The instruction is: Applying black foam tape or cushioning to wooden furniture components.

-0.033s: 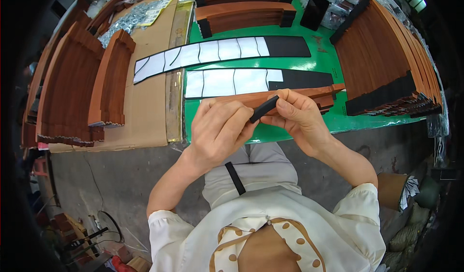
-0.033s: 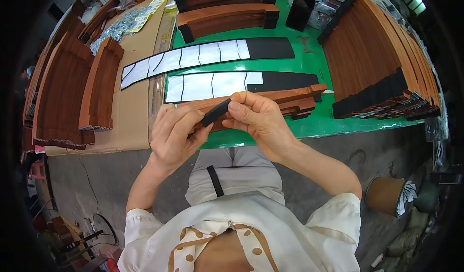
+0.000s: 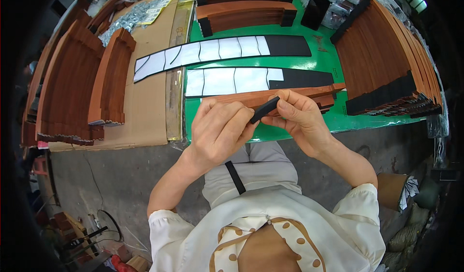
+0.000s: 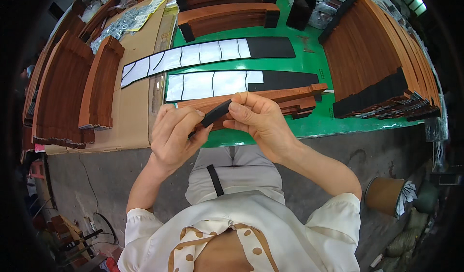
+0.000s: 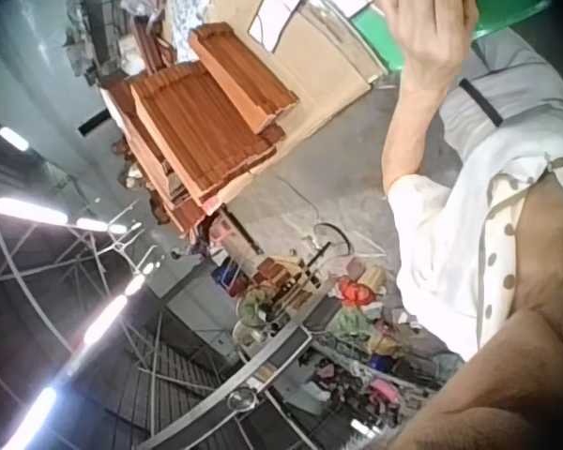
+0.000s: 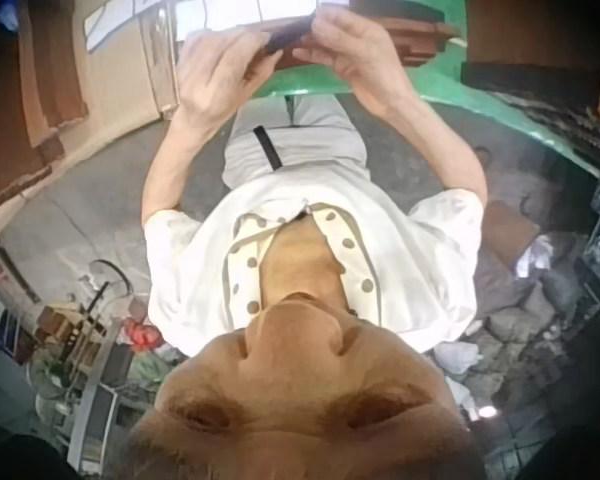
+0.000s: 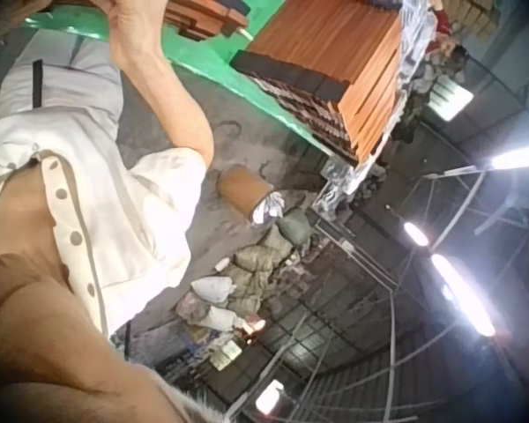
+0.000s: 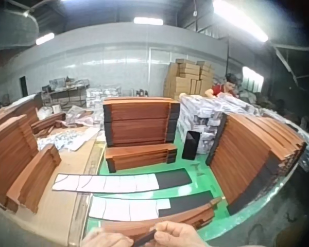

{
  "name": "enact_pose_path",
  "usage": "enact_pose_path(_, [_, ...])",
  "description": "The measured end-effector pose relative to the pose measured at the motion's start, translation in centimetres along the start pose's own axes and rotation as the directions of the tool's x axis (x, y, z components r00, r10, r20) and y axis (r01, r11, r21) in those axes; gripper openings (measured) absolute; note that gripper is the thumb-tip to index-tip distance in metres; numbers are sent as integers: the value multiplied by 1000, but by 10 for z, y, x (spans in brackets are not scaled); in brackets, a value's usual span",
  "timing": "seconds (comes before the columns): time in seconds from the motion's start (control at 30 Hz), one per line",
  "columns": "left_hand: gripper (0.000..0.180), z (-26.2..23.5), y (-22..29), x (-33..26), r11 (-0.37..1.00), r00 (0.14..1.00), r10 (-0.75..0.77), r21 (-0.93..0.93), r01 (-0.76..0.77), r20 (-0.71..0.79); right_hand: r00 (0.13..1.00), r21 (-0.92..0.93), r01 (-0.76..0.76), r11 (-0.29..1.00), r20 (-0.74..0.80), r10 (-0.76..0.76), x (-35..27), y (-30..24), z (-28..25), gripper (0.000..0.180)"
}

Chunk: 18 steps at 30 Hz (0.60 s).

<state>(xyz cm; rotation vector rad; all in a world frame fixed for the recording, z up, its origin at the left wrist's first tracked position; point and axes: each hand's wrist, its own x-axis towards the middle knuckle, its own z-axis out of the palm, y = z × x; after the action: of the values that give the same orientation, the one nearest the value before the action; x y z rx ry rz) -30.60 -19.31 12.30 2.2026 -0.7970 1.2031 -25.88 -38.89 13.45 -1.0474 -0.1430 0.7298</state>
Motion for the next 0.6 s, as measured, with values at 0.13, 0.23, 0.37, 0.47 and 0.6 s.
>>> enact_pose_path(0.13, [36, -8, 8, -10, 999, 999, -39, 10, 39, -19, 999, -43, -38, 998, 13, 39, -9, 3, -3, 20])
enact_pose_path(0.23, [33, -7, 11, -24, 997, 996, -83, -8, 83, -15, 994, -58, -108, 993, -5, 107, -14, 6, -2, 30])
enact_pose_path(0.37, [31, -9, 20, -39, 983, 983, -180, -47, 178, -31, 865, -556, 384, 737, -62, -497, -11, 8, -3, 44])
enact_pose_path(0.47, [31, -11, 25, -49, 964, 969, -245, -98, 247, 29, 617, -760, 608, -229, 635, -465, -10, 3, 10, 38])
enact_pose_path(0.6, [32, -16, 26, -58, 929, 944, -322, -170, 330, 70, 623, -718, 652, -246, 691, -366, -2, 18, 6, 35])
